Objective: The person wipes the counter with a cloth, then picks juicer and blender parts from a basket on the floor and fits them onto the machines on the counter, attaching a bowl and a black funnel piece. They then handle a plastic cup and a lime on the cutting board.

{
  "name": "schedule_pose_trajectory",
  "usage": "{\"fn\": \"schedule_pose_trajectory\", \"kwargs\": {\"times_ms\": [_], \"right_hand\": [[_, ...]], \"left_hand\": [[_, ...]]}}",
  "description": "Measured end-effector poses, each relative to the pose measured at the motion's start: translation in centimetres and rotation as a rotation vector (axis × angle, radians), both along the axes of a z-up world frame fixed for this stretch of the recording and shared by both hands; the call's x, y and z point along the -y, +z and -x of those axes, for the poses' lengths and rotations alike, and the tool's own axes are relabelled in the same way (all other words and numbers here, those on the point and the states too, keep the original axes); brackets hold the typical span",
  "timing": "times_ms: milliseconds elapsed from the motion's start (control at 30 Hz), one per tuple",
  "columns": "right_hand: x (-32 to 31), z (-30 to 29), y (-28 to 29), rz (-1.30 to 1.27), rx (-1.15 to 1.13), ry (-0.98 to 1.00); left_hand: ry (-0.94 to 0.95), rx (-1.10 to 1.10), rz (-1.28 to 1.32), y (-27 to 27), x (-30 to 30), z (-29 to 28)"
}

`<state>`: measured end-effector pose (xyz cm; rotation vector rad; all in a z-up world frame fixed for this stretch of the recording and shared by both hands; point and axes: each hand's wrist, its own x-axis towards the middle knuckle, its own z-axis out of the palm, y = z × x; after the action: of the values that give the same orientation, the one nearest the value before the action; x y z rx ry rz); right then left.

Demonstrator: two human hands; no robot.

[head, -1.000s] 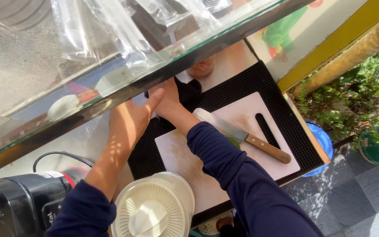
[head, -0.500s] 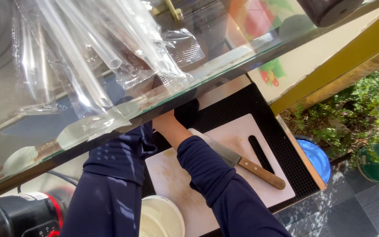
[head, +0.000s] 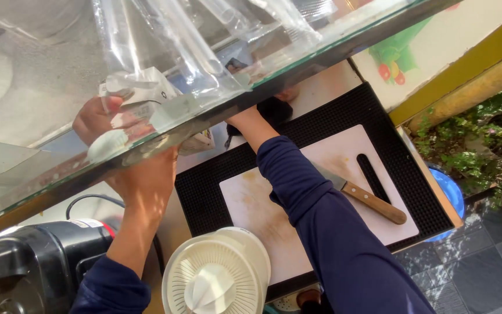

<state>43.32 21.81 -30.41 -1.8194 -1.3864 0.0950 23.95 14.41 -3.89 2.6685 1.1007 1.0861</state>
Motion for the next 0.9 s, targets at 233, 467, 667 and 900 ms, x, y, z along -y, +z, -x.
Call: {"fn": "schedule_pose_trajectory", "kwargs": {"times_ms": [233,467,667,900], "right_hand": [[7.6,5.8,6.1,-0.144,-0.214,-0.048],[0.1,1.3,3.4,-0.012,0.003,-0.108],[5.1,3.7,2.6,0.095,0.539,-0.177],[1.5,1.9,4.9,0.224,0.057,-0.149]], "left_hand": [[0.086,0.033,0.154,-1.6,1.1,4.3],[0.154,-0.084,0.171,-2.6,2.3,4.0],[0.175,-0.052,0.172,-2.9,2.2,4.3],[0.220,-0.123,0.163,-4.2,1.8,4.2]]}}
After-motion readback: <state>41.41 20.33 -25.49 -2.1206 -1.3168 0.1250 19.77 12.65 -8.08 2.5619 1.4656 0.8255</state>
